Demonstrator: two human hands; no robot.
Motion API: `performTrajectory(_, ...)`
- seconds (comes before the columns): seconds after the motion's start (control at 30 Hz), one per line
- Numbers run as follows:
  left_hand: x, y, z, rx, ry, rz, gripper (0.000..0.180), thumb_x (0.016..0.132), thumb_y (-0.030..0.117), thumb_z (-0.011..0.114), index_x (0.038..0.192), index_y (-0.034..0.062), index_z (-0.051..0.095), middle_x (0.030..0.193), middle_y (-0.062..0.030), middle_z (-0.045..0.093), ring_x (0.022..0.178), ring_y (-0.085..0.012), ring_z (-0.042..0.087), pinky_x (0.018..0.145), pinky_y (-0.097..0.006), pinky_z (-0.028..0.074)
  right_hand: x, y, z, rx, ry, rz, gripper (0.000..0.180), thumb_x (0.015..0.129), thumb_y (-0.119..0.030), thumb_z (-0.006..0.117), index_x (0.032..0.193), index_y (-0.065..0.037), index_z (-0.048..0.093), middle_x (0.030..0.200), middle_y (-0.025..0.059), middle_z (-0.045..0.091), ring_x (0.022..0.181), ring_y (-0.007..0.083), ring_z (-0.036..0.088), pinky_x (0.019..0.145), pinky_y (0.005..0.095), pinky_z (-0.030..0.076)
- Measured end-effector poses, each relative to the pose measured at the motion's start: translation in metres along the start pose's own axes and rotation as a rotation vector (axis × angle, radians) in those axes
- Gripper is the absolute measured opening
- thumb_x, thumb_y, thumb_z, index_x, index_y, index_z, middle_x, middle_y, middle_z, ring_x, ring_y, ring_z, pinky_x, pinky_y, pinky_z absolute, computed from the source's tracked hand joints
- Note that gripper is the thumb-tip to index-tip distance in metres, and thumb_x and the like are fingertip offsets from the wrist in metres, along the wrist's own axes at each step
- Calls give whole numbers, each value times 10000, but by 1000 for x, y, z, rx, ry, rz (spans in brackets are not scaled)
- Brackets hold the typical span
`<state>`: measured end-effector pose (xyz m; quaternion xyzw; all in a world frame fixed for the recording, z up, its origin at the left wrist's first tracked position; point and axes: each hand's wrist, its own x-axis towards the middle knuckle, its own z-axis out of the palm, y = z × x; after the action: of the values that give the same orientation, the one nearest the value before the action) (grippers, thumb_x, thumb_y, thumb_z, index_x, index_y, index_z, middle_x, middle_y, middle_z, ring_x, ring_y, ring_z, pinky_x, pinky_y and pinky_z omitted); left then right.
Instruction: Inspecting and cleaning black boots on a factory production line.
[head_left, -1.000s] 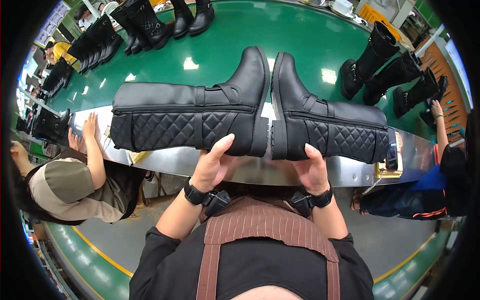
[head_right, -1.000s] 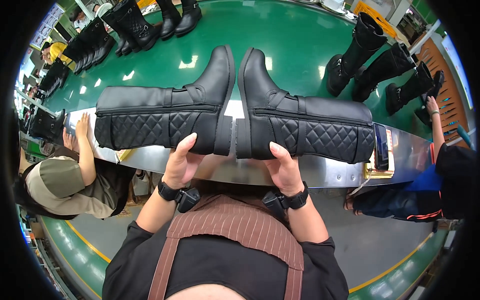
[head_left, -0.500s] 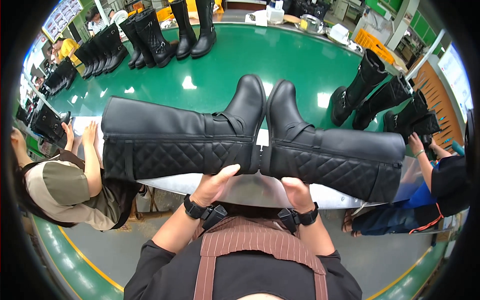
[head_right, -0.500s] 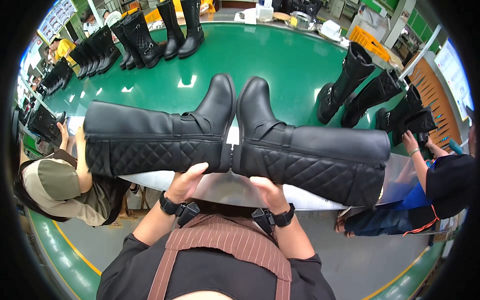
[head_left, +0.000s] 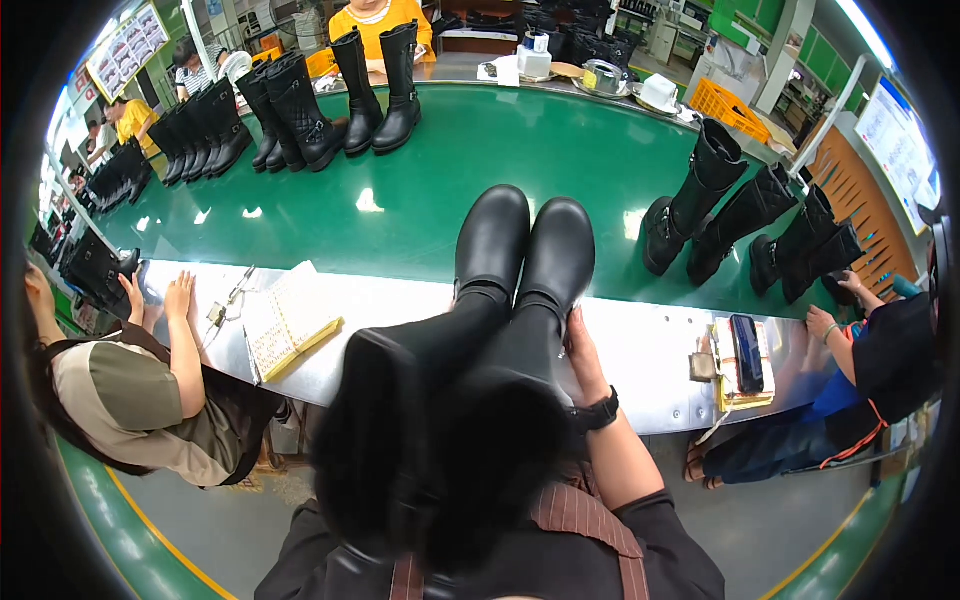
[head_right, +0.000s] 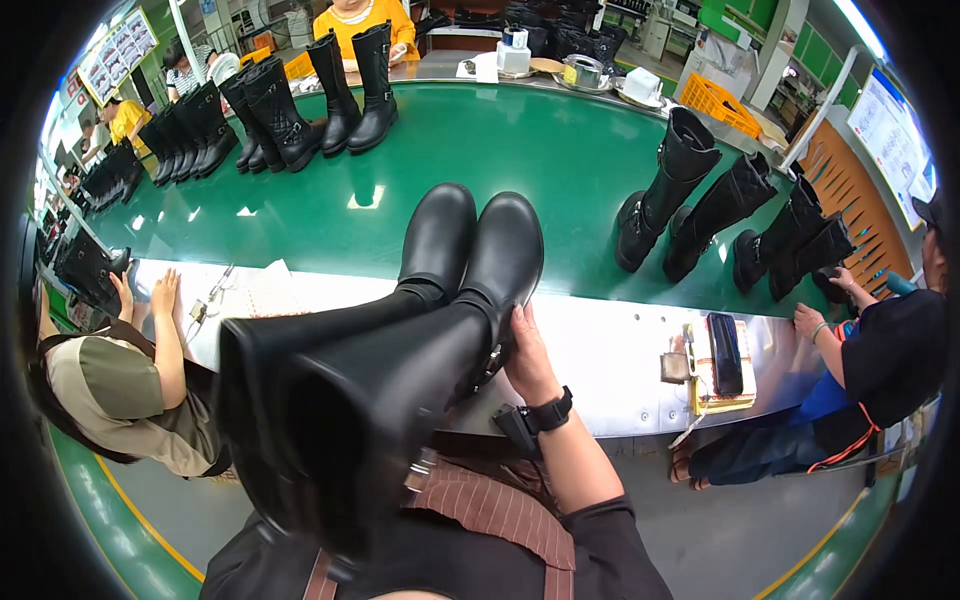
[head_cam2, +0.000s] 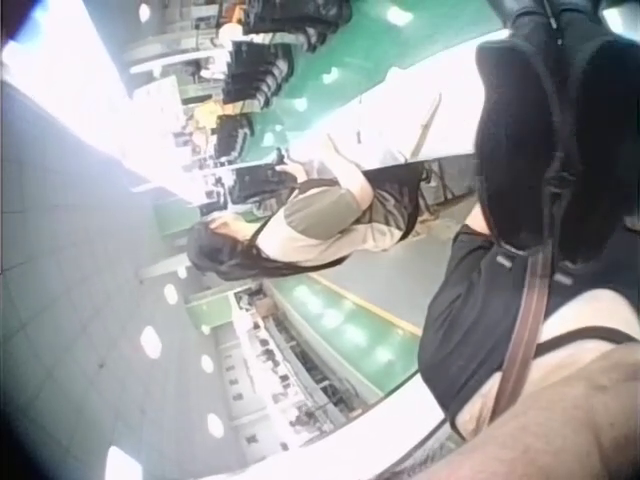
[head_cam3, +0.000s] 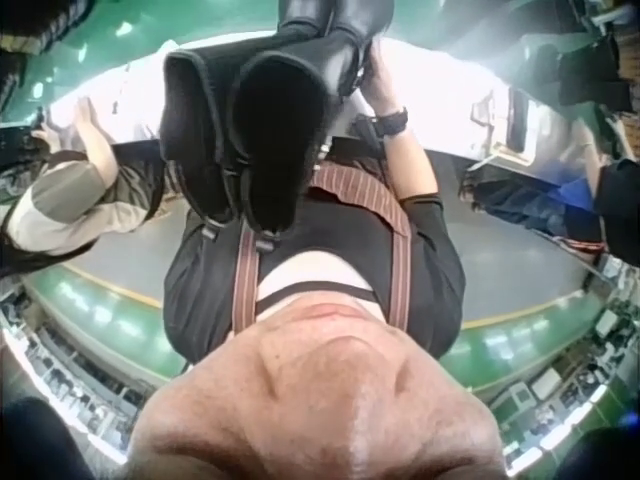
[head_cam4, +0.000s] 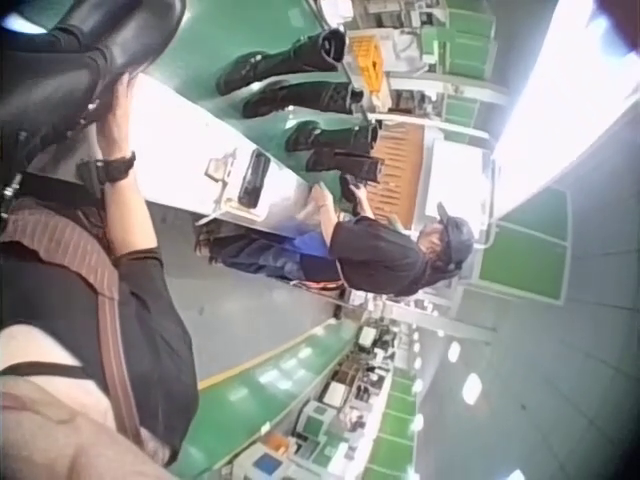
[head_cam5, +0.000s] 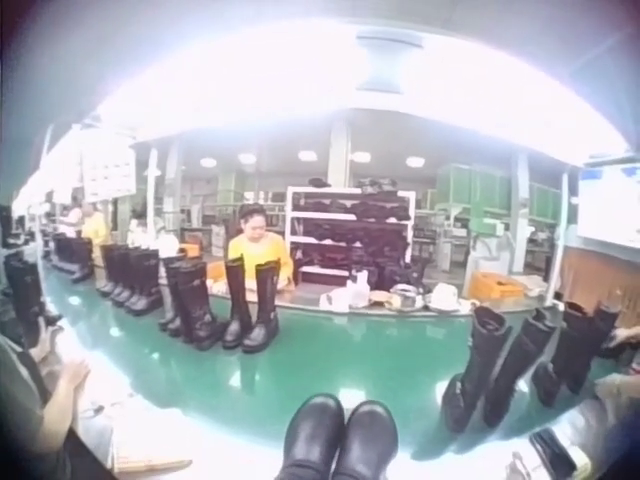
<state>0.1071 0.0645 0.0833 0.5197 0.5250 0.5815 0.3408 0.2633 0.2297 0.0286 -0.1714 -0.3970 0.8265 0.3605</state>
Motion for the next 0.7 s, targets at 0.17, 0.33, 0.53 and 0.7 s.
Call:
performTrajectory(0.17, 10, -5, -11, -28, -21, 176, 753, 848, 56, 596, 1534, 118, 292, 1579, -131, 254, 1417, -275, 326, 1068, -394, 398, 14, 28, -73, -38, -75, 78, 512, 1063, -359, 419, 1457, -33, 397, 1426, 95, 505, 1278, 206, 497, 1075, 372, 411)
performTrajectory(0.33, 35, -37, 4, -652, 154, -229, 645, 1041, 472, 415, 1520, 56, 298, 1490, -81, 426, 1283, -175, 485, 1095, -331, 387, 3, 28, -75, 75, -83, 142, 520, 1065, -362, 401, 1461, -26, 388, 1447, 104, 484, 1295, 227, 488, 1093, 380, 397)
performTrajectory(0.53, 53, -51, 0, -851, 75, -279, 629, 1046, 521, 330, 1457, 53, 409, 1416, -102, 526, 1269, -215, 525, 1106, -377, 397, 9, 11, -77, 210, -66, 157, 529, 1067, -365, 380, 1467, -18, 378, 1472, 115, 459, 1315, 253, 477, 1116, 390, 381)
performTrajectory(0.7, 87, -87, -23, -1273, -129, -198, 588, 1067, 472, 278, 1414, 34, 459, 1344, -140, 588, 1220, -280, 583, 1086, -437, 435, 49, -19, -49, 375, -545, 203, 513, 1064, -343, 362, 1425, 15, 422, 1437, 159, 497, 1298, 314, 507, 1109, 448, 411)
